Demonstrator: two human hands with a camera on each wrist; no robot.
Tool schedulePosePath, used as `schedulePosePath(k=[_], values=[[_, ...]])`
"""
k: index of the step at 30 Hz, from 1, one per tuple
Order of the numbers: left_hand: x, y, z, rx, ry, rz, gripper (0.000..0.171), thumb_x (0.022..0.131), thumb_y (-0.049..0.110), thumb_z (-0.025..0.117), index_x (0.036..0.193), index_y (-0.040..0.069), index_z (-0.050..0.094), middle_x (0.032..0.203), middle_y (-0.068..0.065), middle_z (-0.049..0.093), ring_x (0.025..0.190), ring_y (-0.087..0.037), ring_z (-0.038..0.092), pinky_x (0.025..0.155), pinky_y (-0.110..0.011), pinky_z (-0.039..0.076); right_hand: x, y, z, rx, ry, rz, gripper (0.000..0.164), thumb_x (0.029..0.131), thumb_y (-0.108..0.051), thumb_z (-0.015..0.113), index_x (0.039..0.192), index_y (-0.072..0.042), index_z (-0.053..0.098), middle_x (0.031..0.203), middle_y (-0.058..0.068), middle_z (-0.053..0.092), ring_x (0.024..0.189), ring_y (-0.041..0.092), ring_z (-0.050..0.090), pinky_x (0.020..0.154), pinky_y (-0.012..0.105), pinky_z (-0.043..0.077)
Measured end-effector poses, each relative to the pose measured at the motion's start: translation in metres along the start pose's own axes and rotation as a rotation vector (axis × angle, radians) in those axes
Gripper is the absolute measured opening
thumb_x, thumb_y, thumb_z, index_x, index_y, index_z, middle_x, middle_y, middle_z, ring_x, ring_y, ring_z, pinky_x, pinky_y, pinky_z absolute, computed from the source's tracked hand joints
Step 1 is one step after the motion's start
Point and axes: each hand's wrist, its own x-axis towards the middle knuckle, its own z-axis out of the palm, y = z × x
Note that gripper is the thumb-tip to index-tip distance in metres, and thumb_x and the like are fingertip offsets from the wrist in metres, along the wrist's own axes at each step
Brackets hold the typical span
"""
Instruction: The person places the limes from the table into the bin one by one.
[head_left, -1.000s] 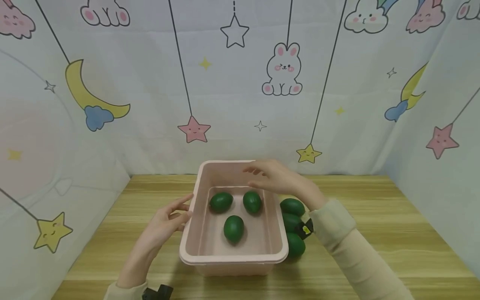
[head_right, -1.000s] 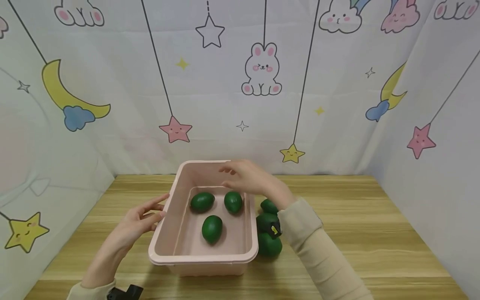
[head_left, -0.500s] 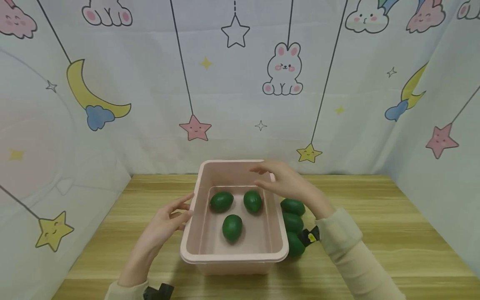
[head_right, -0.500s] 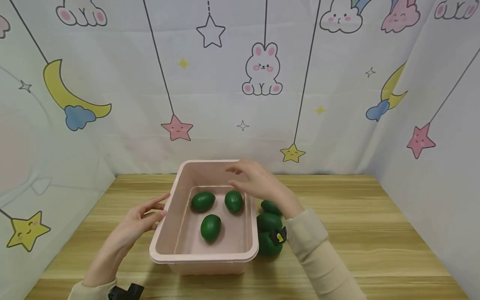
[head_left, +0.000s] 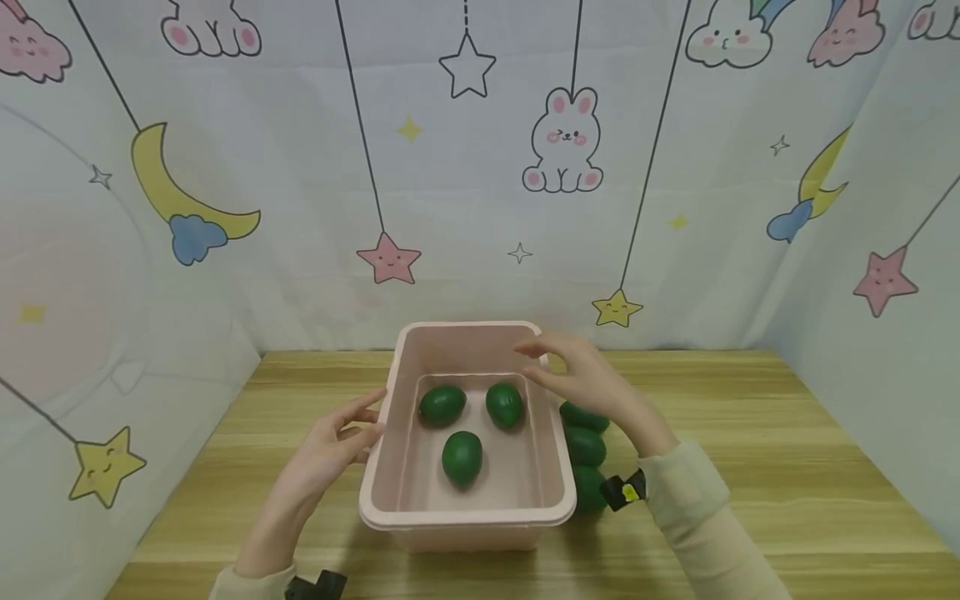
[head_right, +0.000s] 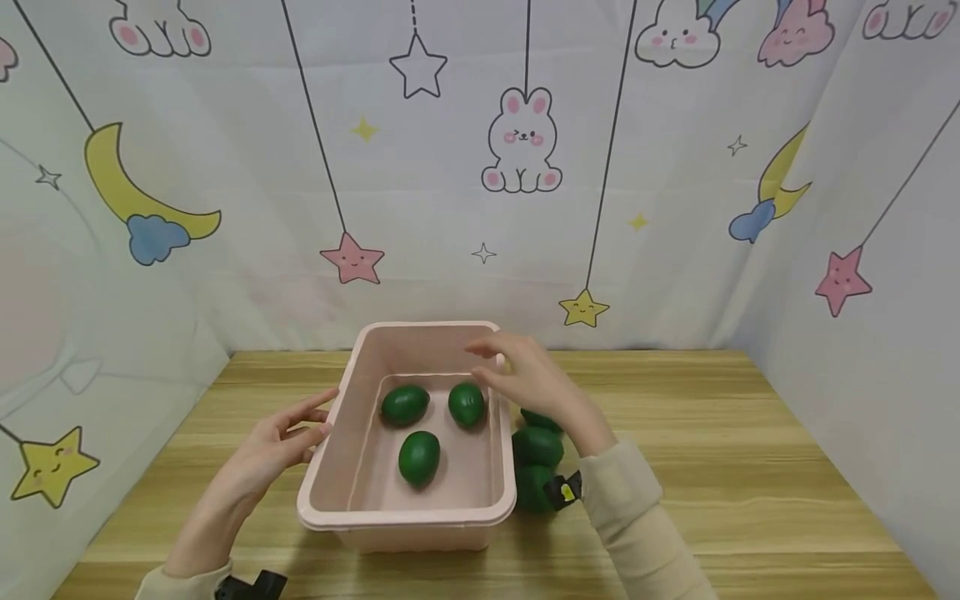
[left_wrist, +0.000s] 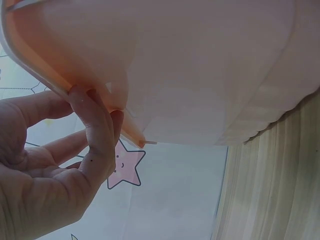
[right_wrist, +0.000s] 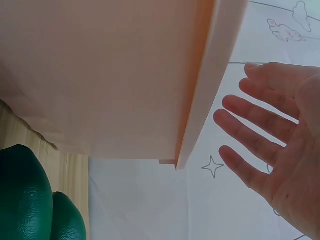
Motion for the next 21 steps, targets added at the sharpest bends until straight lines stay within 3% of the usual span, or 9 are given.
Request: schedulePosePath(k=[7, 14, 21], values=[[0.0, 0.0, -0.001, 0.0, -0.012, 0.012, 0.057, 0.097, 0.017, 0.056, 0.149, 0.009, 0.034, 0.13, -0.023, 0.045, 0.093, -0.008, 0.063, 0.078, -0.026, 0.055, -0.009, 0.006, 0.001, 0.008, 0.044, 0.008, 0.031, 0.092, -0.017, 0.065, 0.122, -0.01, 0.065, 0.121, 0.006, 0.067, 0.112, 0.024, 0.061, 0.101, 0.049, 0.047], [-0.001, 0.0, -0.001, -0.002, -0.014, 0.015, 0.058, 0.097, 0.017, 0.056, 0.15, 0.009, 0.033, 0.132, -0.024, 0.045, 0.096, -0.01, 0.063, 0.078, -0.026, 0.055, -0.018, 0.014, 0.004, 0.039, 0.077, 0.072, 0.031, 0.092, -0.018, 0.065, 0.123, -0.015, 0.064, 0.121, 0.007, 0.067, 0.113, 0.024, 0.06, 0.101, 0.053, 0.045], [-0.001, -0.001, -0.001, 0.004, -0.014, 0.016, 0.058, 0.097, 0.018, 0.056, 0.15, 0.01, 0.033, 0.132, -0.023, 0.045, 0.097, -0.01, 0.063, 0.078, -0.026, 0.055, -0.025, 0.023, 0.009, 0.081, 0.141, 0.076, 0.029, 0.091, -0.017, 0.066, 0.119, -0.009, 0.066, 0.118, 0.007, 0.068, 0.113, 0.026, 0.061, 0.101, 0.05, 0.047]])
